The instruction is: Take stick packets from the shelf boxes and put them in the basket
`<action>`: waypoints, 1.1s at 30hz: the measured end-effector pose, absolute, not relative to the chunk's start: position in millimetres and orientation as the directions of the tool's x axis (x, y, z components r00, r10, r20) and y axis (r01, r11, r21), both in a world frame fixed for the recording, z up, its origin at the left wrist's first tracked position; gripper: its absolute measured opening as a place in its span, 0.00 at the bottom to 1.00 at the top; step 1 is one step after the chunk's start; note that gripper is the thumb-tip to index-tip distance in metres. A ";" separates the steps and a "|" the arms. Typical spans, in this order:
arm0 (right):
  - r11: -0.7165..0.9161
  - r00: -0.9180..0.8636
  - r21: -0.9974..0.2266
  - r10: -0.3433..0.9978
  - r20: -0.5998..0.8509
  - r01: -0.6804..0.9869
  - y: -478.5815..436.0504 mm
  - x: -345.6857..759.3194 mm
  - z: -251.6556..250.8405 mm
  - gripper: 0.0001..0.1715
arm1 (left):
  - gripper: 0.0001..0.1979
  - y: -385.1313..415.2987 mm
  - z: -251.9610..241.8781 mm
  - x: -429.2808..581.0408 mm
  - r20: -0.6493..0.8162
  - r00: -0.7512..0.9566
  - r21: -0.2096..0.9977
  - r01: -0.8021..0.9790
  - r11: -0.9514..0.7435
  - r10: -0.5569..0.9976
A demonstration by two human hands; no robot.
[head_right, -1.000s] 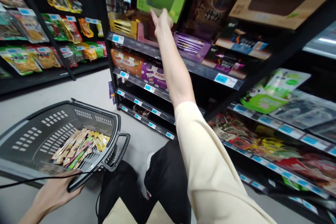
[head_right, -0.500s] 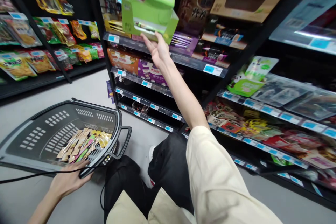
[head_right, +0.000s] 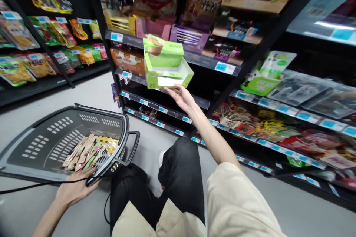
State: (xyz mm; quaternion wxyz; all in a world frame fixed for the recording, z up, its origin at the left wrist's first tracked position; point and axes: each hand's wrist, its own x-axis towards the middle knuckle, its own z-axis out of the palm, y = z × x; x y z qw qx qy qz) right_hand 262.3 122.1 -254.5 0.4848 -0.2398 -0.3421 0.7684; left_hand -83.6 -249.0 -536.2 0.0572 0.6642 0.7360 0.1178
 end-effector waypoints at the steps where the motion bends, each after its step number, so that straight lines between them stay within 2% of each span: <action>1: -0.300 -0.404 -0.764 0.913 -0.057 -0.571 118.8 272.3 -262.9 0.12 | 0.25 -249.0 -535.9 -84.0 0.075 -0.109 0.240 0.967 0.088 0.991; 8: -0.450 -0.457 -0.816 0.849 -0.266 -0.362 98.4 325.5 -325.7 0.14 | 0.26 -250.4 -539.4 -87.5 0.065 -0.083 0.190 0.979 0.069 0.994; 14: -0.567 -0.576 -0.790 0.735 -0.358 -0.233 100.4 327.4 -384.8 0.13 | 0.26 -251.8 -537.8 -84.8 0.037 -0.112 0.166 0.981 0.105 0.993; 18: -0.627 -0.623 -0.758 0.669 -0.405 -0.180 102.7 315.8 -425.9 0.12 | 0.23 -252.1 -533.1 -81.3 0.013 -0.102 0.190 0.977 0.097 0.995; 26: -0.676 -0.618 -0.695 0.660 -0.426 -0.244 115.5 267.0 -487.0 0.14 | 0.25 -253.1 -538.0 -80.3 0.005 -0.135 0.183 0.974 0.132 0.991; 33: -0.656 -0.586 -0.639 0.721 -0.371 -0.402 157.8 205.9 -503.6 0.16 | 0.22 -255.1 -537.5 -79.0 0.006 -0.147 0.154 0.977 0.144 0.989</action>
